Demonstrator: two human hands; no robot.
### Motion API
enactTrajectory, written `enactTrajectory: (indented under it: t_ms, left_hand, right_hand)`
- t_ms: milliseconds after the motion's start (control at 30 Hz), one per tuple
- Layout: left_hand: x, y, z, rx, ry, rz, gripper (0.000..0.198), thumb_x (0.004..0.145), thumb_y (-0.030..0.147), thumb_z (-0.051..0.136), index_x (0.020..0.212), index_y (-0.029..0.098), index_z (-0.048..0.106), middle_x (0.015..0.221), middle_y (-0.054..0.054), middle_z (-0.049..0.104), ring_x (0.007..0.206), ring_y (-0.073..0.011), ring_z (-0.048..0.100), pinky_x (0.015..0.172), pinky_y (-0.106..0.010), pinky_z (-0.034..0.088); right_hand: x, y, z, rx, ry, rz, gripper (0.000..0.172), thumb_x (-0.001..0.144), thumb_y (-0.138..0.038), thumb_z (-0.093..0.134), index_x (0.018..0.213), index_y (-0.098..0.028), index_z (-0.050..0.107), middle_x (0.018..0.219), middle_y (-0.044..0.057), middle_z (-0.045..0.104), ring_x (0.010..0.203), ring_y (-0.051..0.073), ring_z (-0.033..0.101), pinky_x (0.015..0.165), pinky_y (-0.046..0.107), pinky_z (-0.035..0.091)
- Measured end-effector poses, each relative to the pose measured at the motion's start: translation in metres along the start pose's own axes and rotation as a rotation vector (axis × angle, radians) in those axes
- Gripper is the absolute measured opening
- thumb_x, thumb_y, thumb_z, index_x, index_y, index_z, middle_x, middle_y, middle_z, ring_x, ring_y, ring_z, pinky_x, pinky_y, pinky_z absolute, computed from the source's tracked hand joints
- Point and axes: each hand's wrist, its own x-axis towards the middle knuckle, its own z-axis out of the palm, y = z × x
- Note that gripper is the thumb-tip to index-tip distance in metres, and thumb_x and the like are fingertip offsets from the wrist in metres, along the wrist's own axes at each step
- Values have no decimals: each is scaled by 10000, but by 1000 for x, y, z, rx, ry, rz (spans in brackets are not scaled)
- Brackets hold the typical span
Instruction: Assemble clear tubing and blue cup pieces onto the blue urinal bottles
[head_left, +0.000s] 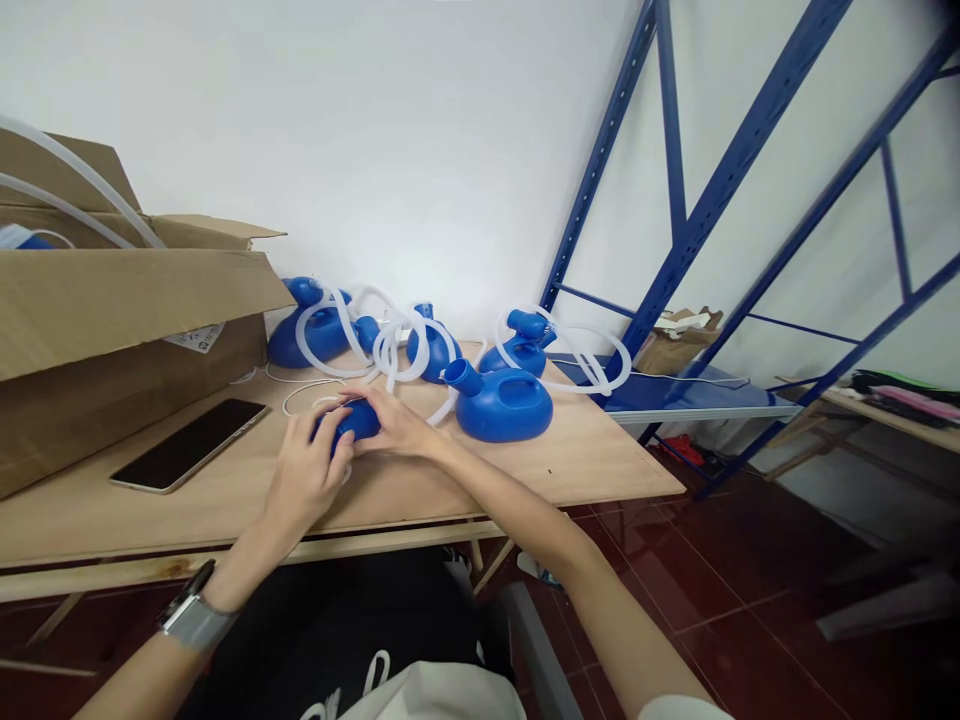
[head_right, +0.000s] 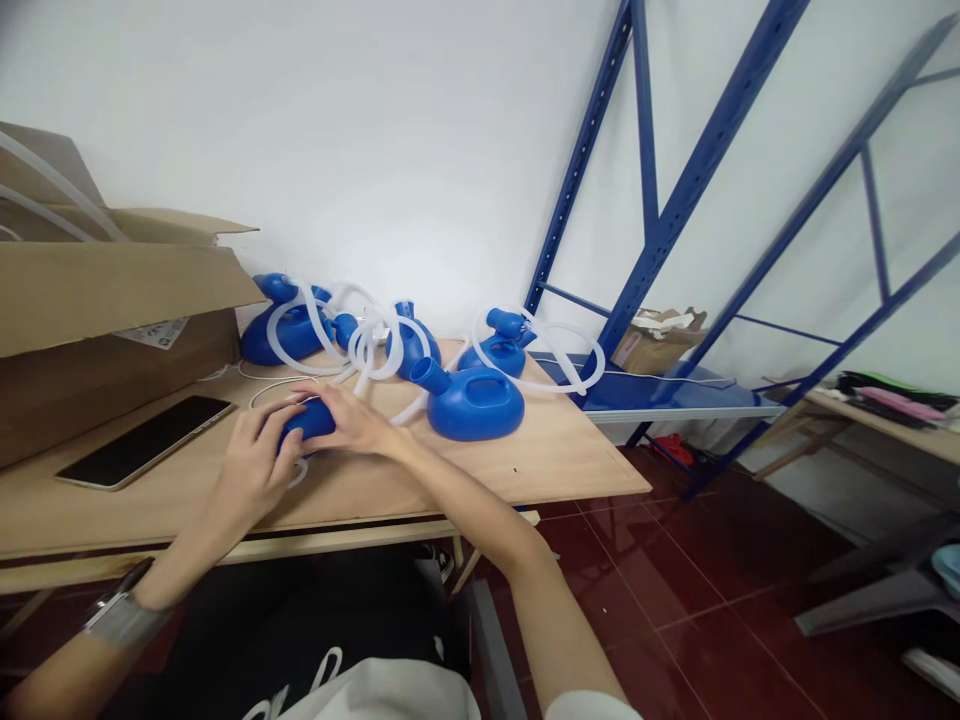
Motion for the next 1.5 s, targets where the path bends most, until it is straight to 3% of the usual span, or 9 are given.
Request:
enactTrajectory:
  t_ms: [100, 200, 300, 467, 567, 767, 1033, 1233, 1500]
  left_hand:
    - [-3, -4, 9, 74, -174, -118, 529, 1064, 497, 330, 1370, 163, 604, 1379, -198, 623, 1122, -340, 692, 884, -463, 586]
    - [-2, 0, 6, 155, -346, -213, 586, 1055, 558, 322, 1461, 204, 554, 1440, -184, 599, 1016, -343, 736, 714, -424, 581]
    - [0, 2, 2, 187, -406, -229, 602, 1042, 584, 333, 1489, 229, 526, 1471, -168, 595, 976, -352, 747, 730, -438, 573]
    - [0, -15, 0, 89, -297, -182, 580, 1007, 561, 398, 1431, 191, 538, 1413, -165, 642, 1093, -357, 721, 867, -457, 575]
    - [-2, -21, -1, 44, -203, -94, 530, 998, 525, 446, 1401, 199, 554, 1404, -154, 641, 1164, -335, 699, 928, -433, 570]
    - [-5, -15, 1, 75, -77, 46, 458, 1012, 451, 491, 1393, 208, 568, 1401, -162, 627, 1203, -332, 687, 984, -443, 570]
    - [-4, -14, 2, 146, -59, 112, 434, 1033, 444, 479, 1383, 207, 577, 1373, -164, 654, 1115, -326, 727, 864, -409, 591]
    - [-3, -5, -5, 40, -97, -81, 498, 998, 531, 495, 1358, 205, 605, 1323, -143, 699, 1097, -309, 732, 865, -394, 594]
    - [11, 5, -14, -470, -96, -646, 505, 867, 580, 661, 1244, 245, 639, 1157, -85, 771, 923, -284, 782, 758, -403, 659]
  right_hand:
    - [-5, 8, -2, -34, -51, -26, 723, 922, -416, 781, 1540, -195, 479, 1543, 179, 547, 1496, 293, 462, 1278, 498, 323]
    - [-9, 16, -10, -49, -65, -4, 926, 866, -459, 835, 1635, -221, 377, 1662, 188, 409, 1609, 316, 275, 1319, 531, 212]
    - [-13, 27, -24, -16, -10, 107, 1076, 790, -548, 875, 1672, -271, 325, 1719, 157, 317, 1644, 330, 157, 1325, 539, 171]
    - [-15, 47, -33, 80, 156, 375, 581, 1046, -562, 541, 1548, -271, 551, 1584, 117, 525, 1532, 255, 382, 1298, 467, 244]
    - [-10, 53, -24, 70, 179, 400, 425, 1091, -497, 474, 1363, -276, 713, 1460, 83, 643, 1468, 231, 440, 1288, 441, 239]
    - [7, 56, -10, 324, 289, 395, 413, 1036, -537, 553, 972, -221, 812, 1236, 80, 742, 1315, 226, 561, 1204, 380, 335]
    - [7, 49, -14, 783, 411, 484, 351, 841, -531, 782, 795, -185, 752, 1068, 68, 777, 1118, 221, 642, 1061, 325, 430]
    - [9, 49, -7, 786, 534, 413, 366, 831, -555, 772, 808, -191, 737, 1091, 82, 770, 1148, 236, 641, 1083, 355, 435]
    - [10, 42, -17, 621, 601, 382, 429, 930, -599, 655, 821, -188, 714, 1152, 105, 760, 1227, 240, 647, 1126, 365, 453]
